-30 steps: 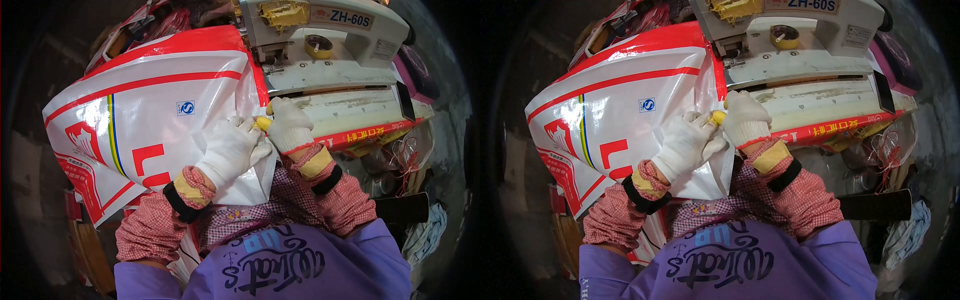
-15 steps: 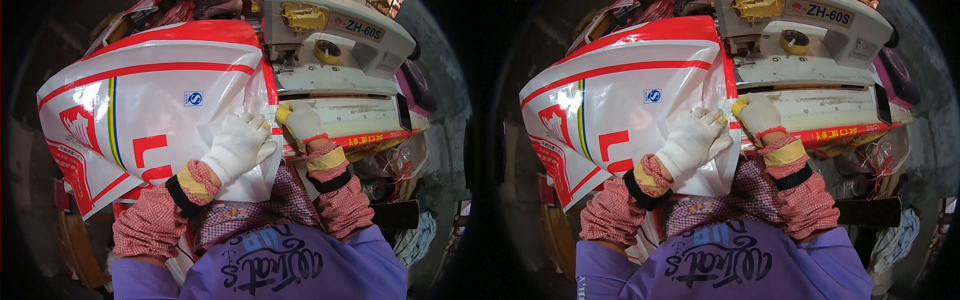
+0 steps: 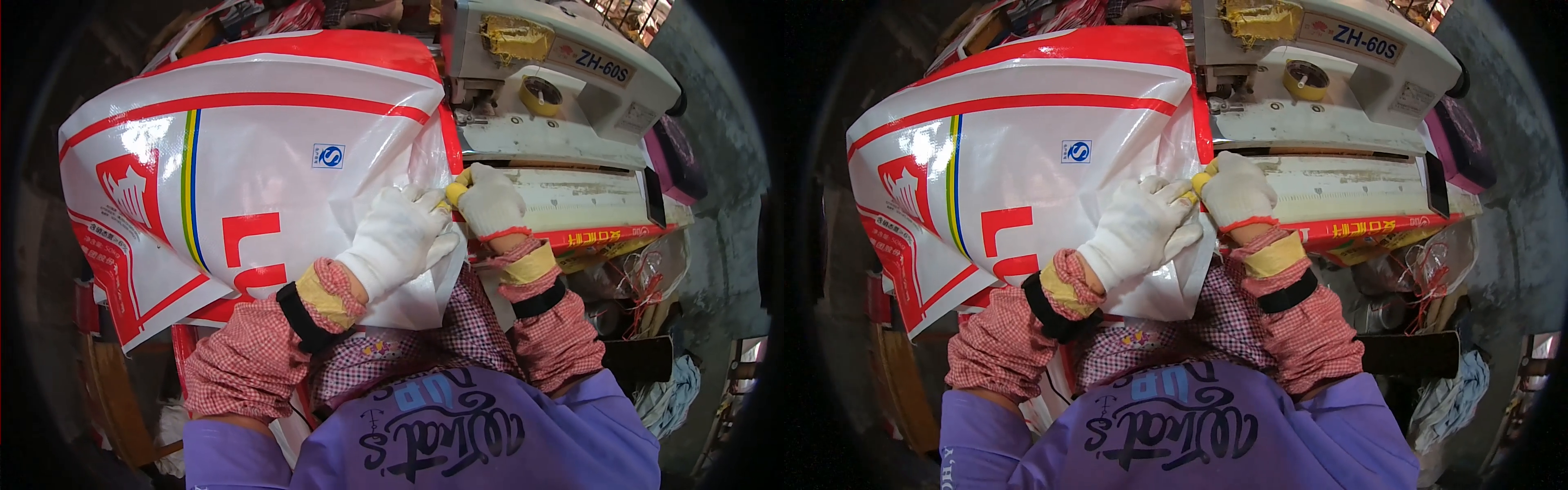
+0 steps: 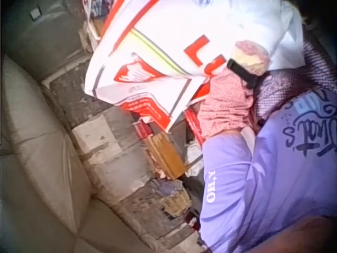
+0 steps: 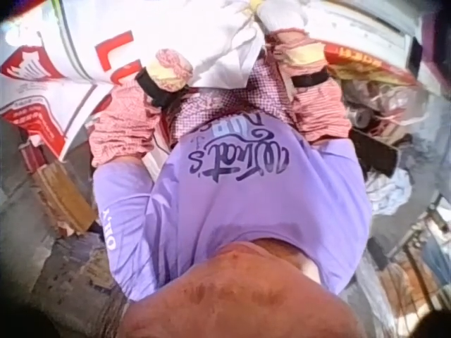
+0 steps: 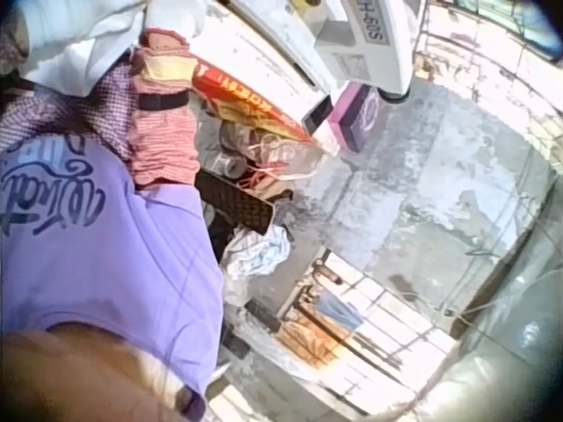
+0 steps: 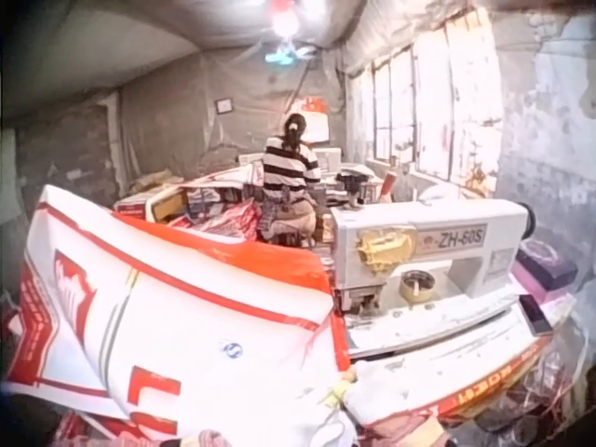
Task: Sewing and processing industrial plastic bags using an industrial sewing machine.
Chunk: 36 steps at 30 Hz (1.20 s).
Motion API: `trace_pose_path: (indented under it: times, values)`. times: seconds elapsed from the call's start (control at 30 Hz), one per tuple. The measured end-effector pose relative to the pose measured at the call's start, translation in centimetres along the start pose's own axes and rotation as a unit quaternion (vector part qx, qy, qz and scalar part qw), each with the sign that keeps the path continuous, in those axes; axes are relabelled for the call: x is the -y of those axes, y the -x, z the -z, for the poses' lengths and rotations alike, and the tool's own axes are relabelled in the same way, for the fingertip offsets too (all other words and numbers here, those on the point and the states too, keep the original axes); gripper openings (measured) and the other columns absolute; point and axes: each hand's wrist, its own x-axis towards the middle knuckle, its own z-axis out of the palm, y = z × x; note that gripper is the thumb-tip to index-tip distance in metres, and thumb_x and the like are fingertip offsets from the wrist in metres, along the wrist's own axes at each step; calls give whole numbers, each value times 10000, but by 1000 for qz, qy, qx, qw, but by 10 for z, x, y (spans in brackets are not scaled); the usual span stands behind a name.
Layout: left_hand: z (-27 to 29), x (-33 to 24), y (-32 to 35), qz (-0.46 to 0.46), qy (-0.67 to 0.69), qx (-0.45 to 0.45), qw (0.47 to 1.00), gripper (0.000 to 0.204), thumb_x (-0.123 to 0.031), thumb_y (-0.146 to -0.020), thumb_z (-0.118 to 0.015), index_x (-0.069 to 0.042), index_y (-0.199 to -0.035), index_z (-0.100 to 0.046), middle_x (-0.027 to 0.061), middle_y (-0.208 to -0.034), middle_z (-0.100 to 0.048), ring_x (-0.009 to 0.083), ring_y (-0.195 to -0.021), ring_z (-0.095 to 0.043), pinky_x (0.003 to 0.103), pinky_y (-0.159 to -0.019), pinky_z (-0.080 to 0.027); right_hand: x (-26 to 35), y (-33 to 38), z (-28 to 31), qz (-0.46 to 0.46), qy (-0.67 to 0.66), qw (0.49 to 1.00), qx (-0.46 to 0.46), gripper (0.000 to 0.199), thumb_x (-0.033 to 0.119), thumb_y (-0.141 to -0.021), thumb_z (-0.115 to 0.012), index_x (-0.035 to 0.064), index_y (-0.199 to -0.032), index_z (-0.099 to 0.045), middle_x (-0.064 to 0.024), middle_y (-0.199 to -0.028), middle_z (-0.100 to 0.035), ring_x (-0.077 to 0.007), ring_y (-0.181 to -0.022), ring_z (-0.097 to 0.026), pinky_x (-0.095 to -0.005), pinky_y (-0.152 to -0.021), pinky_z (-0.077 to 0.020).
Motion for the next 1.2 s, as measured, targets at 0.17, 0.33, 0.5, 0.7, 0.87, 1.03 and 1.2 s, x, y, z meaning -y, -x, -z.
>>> trace_pose_path:
  times: [0.17,0.33,0.5,0.7,0.87,1.03,1.2]
  values:
    - [3,8,-5,-36,15,23,999,296,-333,-723,-574,-50,-784,-637,99,-1038,-556,236,-802,-560,377,-691,-437,-22,-14,-6,9,-87,996,25,289,300,-743,-595,59,-900,-615,-165,-860,-623,-310,-810,-601,-379,-692,-456]
    - [2,16,-12,-67,39,34,996,326,-359,-754,-542,-39,-726,-600,139,-1060,-546,285,-725,-543,382,-691,-443,-45,-28,-21,13,-207,977,48,282,273,-763,-575,51,-932,-610,-166,-826,-623,-286,-762,-607,-350,-658,-444]
    - [6,23,-19,-75,40,90,992,360,-391,-755,-526,-42,-729,-608,157,-1097,-538,298,-722,-561,390,-681,-457,-31,-15,-12,-19,-171,984,40,281,286,-760,-577,51,-908,-619,-164,-792,-625,-291,-731,-604,-360,-646,-442]
    - [2,27,-19,-90,31,129,987,375,-402,-768,-513,-39,-734,-605,153,-1087,-535,310,-759,-588,401,-669,-464,-37,-19,-19,-9,-197,980,8,267,278,-751,-589,42,-874,-618,-153,-742,-620,-260,-677,-597,-351,-619,-442]
    - [8,25,-29,-35,91,176,980,330,-335,-822,-478,-19,-862,-562,169,-837,-593,332,-716,-585,419,-657,-456,-21,-6,-10,-34,-275,960,25,251,255,-747,-605,24,-845,-620,-131,-729,-625,-202,-655,-591,-316,-605,-447]
    - [4,36,-47,206,280,253,903,237,-174,-853,-445,-47,-1052,-459,169,-749,-571,328,-719,-580,384,-640,-446,-31,-1,-40,-44,-382,921,-64,275,205,-757,-611,20,-960,-594,-108,-765,-621,-163,-648,-572,-293,-593,-445]
    - [-18,45,-44,140,282,189,930,304,-20,-815,-424,-69,-1114,-406,170,-891,-564,330,-832,-566,404,-704,-436,-19,18,-32,-91,-390,915,40,272,181,-798,-552,23,-1015,-588,-151,-791,-619,-237,-696,-580,-330,-630,-444]
